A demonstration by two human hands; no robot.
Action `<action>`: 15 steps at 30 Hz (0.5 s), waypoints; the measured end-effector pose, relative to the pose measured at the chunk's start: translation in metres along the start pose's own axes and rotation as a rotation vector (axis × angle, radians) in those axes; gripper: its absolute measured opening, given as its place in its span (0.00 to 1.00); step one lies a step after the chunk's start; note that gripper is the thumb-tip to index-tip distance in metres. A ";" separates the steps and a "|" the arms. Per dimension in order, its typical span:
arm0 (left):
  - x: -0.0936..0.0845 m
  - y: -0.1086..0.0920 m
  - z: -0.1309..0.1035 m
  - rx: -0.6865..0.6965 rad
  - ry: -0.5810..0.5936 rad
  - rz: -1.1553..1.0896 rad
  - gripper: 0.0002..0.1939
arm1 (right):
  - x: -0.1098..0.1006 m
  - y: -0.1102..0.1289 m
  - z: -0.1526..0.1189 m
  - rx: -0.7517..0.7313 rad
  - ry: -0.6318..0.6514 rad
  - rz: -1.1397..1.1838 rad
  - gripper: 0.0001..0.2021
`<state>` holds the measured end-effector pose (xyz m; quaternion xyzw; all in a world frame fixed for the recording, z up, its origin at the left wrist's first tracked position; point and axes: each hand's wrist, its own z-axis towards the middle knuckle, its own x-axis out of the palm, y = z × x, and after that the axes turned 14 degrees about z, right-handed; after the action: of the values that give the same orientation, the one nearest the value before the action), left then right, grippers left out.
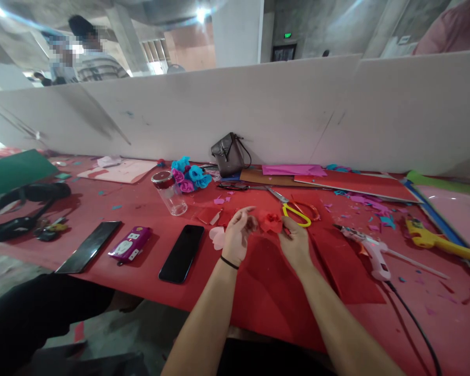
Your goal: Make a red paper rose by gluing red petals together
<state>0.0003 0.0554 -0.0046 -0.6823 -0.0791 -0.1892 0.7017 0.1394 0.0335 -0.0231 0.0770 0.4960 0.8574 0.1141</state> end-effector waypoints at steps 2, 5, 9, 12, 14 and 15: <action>0.002 0.005 0.001 -0.004 -0.064 0.156 0.10 | 0.002 0.002 0.001 0.070 -0.011 0.034 0.08; 0.006 0.011 0.001 -0.021 -0.050 0.242 0.08 | 0.005 0.006 0.001 0.181 0.017 0.102 0.10; 0.010 0.015 0.000 0.002 -0.025 0.189 0.10 | 0.007 0.009 0.001 0.252 0.059 0.153 0.11; 0.010 0.018 0.001 0.017 -0.020 0.177 0.09 | 0.007 0.009 0.001 0.249 0.065 0.104 0.10; 0.009 0.020 0.002 0.035 -0.020 0.174 0.08 | 0.006 0.007 0.000 0.226 0.059 0.056 0.10; 0.009 0.021 0.002 0.045 -0.019 0.174 0.08 | 0.006 0.006 0.000 0.209 0.053 0.031 0.10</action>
<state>0.0166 0.0563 -0.0207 -0.6724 -0.0305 -0.1192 0.7298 0.1325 0.0322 -0.0181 0.0734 0.5843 0.8044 0.0788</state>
